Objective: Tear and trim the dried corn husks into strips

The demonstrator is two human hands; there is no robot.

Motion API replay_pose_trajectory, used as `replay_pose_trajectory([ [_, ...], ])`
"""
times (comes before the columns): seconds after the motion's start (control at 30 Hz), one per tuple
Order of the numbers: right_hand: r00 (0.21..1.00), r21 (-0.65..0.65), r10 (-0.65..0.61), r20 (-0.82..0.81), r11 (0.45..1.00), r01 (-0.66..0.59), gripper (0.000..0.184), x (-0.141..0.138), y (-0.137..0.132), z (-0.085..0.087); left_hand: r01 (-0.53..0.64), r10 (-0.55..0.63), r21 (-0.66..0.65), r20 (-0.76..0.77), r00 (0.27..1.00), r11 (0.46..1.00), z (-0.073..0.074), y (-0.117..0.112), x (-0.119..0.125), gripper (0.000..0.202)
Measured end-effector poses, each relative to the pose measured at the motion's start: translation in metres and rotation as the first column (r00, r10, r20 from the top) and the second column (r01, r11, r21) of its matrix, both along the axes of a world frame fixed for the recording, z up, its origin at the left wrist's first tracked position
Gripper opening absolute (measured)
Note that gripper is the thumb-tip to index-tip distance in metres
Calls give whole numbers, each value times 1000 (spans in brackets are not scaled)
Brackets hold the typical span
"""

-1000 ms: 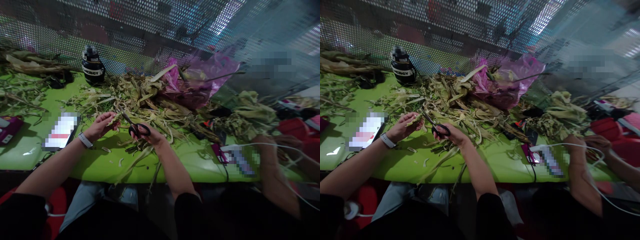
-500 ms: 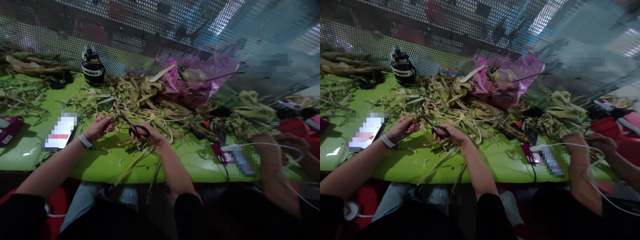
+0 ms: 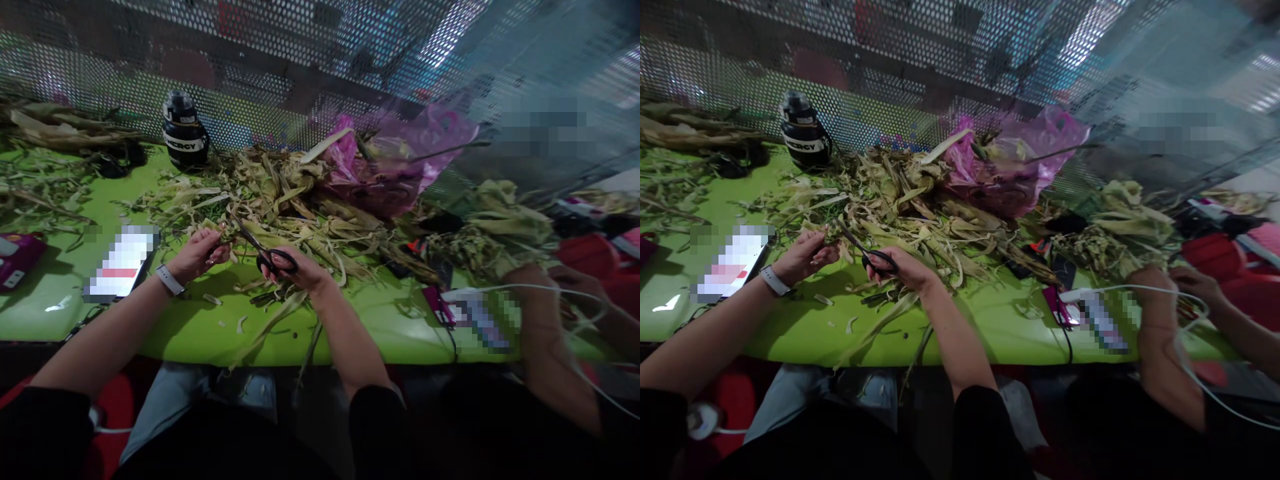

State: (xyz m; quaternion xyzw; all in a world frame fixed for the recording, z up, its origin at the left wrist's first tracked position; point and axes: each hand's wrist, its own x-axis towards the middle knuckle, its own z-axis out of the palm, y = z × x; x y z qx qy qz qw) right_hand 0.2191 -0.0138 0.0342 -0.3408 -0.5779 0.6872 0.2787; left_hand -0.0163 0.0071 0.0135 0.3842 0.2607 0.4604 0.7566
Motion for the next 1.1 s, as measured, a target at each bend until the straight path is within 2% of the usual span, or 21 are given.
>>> replay_pose_trajectory([
  [0.17, 999, 5, -12, 35, 1000, 12, 52, 0, 1, -2, -1, 1, 1, -6, 1000, 1000, 4, -1, 1, 39],
  [0.47, 998, -16, -42, 36, 999, 42, 42, -3, 4, -4, -5, 5, 9, 14, 1000, 1000, -3, 1, 0, 39],
  [0.57, 994, -19, -95, 51, 995, 96, 43, -7, 4, -2, -11, 9, 45, 29, 1000, 999, -3, 2, 1, 40],
  [0.63, 981, -27, -191, 38, 981, 192, 45, -9, 5, -1, -26, 24, 52, 44, 999, 998, -2, 3, 1, 36],
  [0.73, 925, -49, -379, -15, 924, 378, 48, -10, 10, -5, -76, 78, -20, 81, 994, 997, -1, 4, 2, 23],
  [0.83, 875, -64, -481, -54, 876, 478, 52, -9, 16, -10, -161, 165, -81, 48, 985, 984, -2, 6, 3, 29],
  [0.97, 884, -48, -466, -43, 885, 464, 53, -9, 19, -16, -247, 246, -20, -42, 968, 969, -4, 5, 6, 37],
  [1.1, 913, -2, -408, -31, 913, 408, 56, -10, 17, -18, -329, 330, 57, -8, 944, 943, -3, 3, 10, 37],
])
